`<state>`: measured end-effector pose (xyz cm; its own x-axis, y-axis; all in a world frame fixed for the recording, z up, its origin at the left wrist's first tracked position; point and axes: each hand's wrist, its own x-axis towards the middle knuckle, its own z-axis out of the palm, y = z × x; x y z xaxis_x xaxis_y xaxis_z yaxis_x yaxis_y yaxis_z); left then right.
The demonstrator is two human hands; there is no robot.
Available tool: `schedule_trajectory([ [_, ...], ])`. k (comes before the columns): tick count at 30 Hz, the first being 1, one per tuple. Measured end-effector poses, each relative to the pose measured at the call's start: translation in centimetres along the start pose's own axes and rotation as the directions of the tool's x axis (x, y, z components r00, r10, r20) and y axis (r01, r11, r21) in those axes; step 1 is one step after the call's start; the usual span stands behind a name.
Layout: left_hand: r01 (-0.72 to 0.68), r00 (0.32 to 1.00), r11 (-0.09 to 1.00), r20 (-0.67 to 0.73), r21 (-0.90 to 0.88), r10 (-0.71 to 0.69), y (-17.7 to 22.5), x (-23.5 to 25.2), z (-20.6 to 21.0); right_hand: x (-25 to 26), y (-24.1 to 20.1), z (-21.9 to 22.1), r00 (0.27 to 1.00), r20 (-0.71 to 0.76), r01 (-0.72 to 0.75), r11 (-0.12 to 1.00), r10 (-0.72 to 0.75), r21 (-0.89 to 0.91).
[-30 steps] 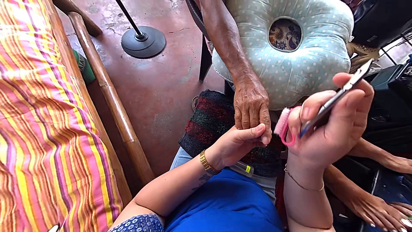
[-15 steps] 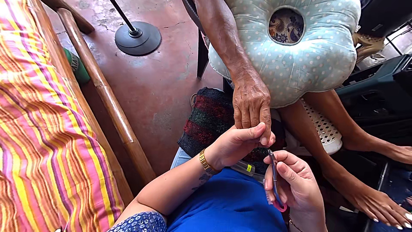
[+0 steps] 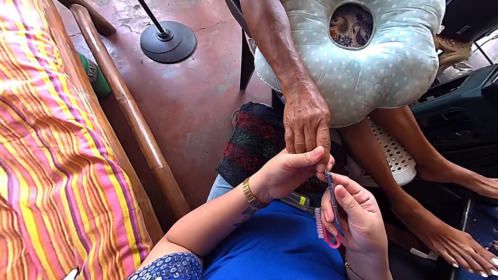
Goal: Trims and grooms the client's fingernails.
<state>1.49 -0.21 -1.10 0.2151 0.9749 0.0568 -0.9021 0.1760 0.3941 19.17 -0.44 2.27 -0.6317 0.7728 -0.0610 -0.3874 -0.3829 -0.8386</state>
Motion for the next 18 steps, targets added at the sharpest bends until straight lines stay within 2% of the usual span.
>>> schedule_trajectory([
  [18, -0.027, 0.999, 0.999, 0.024, 0.017, 0.026, 0.05, 0.12, 0.0, 0.14, 0.17, 0.28, 0.996, -0.028, 0.077, 0.992, -0.08, -0.097],
])
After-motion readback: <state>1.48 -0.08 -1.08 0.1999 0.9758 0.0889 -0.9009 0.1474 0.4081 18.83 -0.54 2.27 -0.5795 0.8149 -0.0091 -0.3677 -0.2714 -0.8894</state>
